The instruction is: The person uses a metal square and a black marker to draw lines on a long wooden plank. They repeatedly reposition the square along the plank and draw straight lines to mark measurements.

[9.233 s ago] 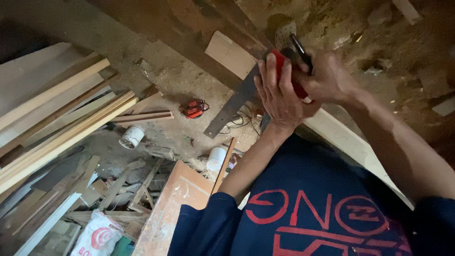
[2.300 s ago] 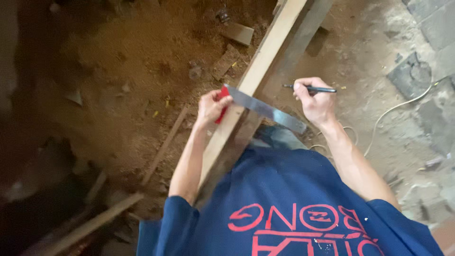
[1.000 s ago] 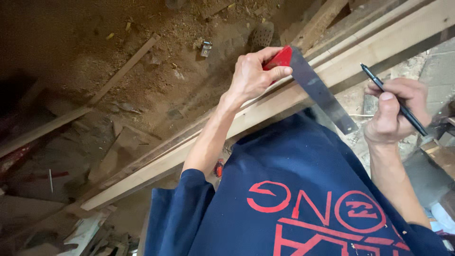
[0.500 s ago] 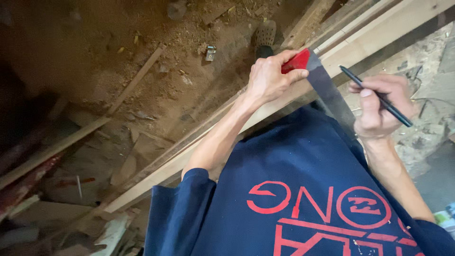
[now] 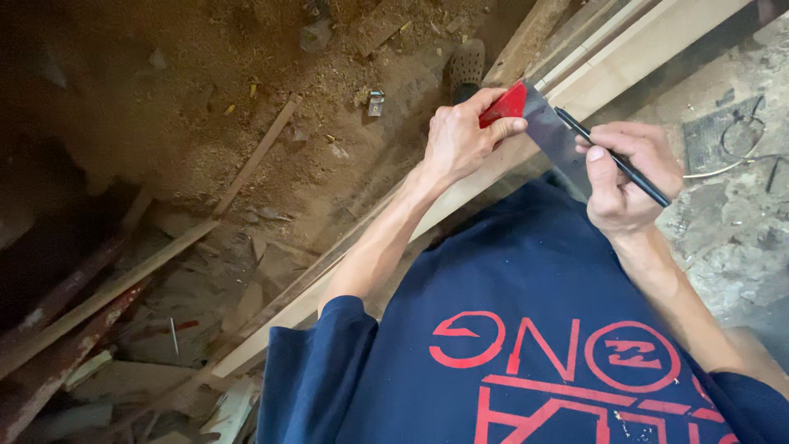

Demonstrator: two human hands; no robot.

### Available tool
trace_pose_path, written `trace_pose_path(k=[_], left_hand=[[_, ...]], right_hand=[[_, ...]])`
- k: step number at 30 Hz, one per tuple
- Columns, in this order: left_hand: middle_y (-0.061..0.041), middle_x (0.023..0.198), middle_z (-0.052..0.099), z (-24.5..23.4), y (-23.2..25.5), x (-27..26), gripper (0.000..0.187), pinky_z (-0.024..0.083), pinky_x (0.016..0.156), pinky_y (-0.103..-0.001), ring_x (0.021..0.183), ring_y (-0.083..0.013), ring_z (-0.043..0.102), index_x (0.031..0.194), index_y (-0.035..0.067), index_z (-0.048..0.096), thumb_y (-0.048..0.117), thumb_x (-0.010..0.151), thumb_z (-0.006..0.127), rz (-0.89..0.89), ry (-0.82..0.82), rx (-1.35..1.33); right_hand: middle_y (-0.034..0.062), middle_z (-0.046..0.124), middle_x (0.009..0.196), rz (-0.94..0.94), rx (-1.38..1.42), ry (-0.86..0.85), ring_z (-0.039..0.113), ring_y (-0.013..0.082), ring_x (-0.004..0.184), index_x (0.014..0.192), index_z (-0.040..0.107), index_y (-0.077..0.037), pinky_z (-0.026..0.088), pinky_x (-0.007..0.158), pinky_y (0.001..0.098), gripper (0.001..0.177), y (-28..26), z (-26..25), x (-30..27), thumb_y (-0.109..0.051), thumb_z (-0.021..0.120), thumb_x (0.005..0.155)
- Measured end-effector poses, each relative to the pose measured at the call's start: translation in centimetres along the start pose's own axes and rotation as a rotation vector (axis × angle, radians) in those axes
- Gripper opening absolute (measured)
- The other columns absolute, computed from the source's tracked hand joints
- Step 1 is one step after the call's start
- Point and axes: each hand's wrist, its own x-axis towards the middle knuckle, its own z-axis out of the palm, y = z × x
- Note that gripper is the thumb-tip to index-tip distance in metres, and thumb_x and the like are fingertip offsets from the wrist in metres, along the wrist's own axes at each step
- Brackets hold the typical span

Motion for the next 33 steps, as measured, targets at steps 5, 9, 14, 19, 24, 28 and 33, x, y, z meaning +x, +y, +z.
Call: trace_pose_path(k=[5, 9, 14, 19, 24, 28, 33], left_hand=[[-0.008, 0.094, 0.081, 0.2, -0.2, 0.0, 0.057, 0.062, 0.078, -0.038, 0.086, -0.0258, 0.080, 0.122, 0.015, 0.070, 0.056, 0.082, 0.077, 0.044, 0.020, -0.023], [-0.008, 0.093, 0.080, 0.0, -0.3, 0.0, 0.059, 0.063, 0.077, -0.036, 0.084, -0.0236, 0.081, 0.123, 0.015, 0.069, 0.056, 0.082, 0.076, 0.025, -0.009, -0.063], [-0.008, 0.091, 0.081, 0.0, 0.0, 0.1, 0.058, 0.063, 0.076, -0.036, 0.083, -0.0240, 0.080, 0.123, 0.015, 0.070, 0.056, 0.083, 0.076, 0.030, -0.005, -0.036], [-0.008, 0.090, 0.081, -0.1, -0.1, 0.1, 0.059, 0.062, 0.078, -0.037, 0.085, -0.0240, 0.080, 0.123, 0.016, 0.071, 0.057, 0.082, 0.076, -0.034, -0.047, -0.050], [-0.007, 0.102, 0.081, 0.7, 0.6, 2.0, 0.059, 0.062, 0.084, -0.037, 0.094, -0.0248, 0.080, 0.125, 0.017, 0.071, 0.057, 0.082, 0.077, 0.026, -0.038, -0.064], [-0.007, 0.105, 0.081, 1.8, 1.5, 3.8, 0.060, 0.062, 0.086, -0.037, 0.097, -0.0252, 0.080, 0.125, 0.017, 0.071, 0.057, 0.082, 0.077, 0.056, -0.042, -0.100], [-0.007, 0.104, 0.081, 1.8, 2.3, 4.2, 0.060, 0.062, 0.086, -0.037, 0.096, -0.0245, 0.080, 0.125, 0.016, 0.071, 0.057, 0.081, 0.077, 0.052, -0.048, -0.087]], right_hand=[[0.0207, 0.067, 0.114, 0.024, 0.021, 0.001, 0.074, 0.0244, 0.092, 0.112, 0.067, 0.009, 0.063, 0.085, 0.0308, 0.010, -0.3, 0.1, 0.1, 0.000, 0.065, 0.114], [0.0209, 0.066, 0.114, 0.026, 0.038, 0.002, 0.074, 0.0244, 0.093, 0.112, 0.067, 0.009, 0.063, 0.085, 0.0299, 0.009, -0.4, 0.4, 0.5, 0.001, 0.064, 0.114], [0.0198, 0.069, 0.109, -0.028, -0.082, -0.015, 0.072, 0.0237, 0.092, 0.111, 0.070, 0.006, 0.061, 0.084, 0.0317, 0.006, -1.5, 0.5, 1.3, 0.001, 0.067, 0.110], [0.0191, 0.071, 0.099, -0.127, -0.255, -0.047, 0.071, 0.0288, 0.087, 0.102, 0.070, 0.005, 0.059, 0.080, 0.0379, 0.008, -2.9, -1.5, 1.7, 0.002, 0.065, 0.096], [0.0190, 0.071, 0.102, 0.050, -0.089, 0.039, 0.073, 0.0246, 0.085, 0.109, 0.067, 0.009, 0.057, 0.079, 0.0309, 0.008, -1.5, -3.3, 2.6, 0.003, 0.062, 0.111], [0.0192, 0.066, 0.111, 0.154, 0.064, 0.121, 0.072, 0.0239, 0.086, 0.111, 0.063, 0.011, 0.062, 0.083, 0.0305, 0.008, -0.4, -3.6, 2.7, 0.004, 0.060, 0.111], [0.0172, 0.063, 0.113, 0.203, 0.147, 0.183, 0.072, 0.0224, 0.087, 0.111, 0.061, 0.009, 0.065, 0.082, 0.0312, 0.009, -0.5, -3.3, 2.5, 0.001, 0.059, 0.109]])
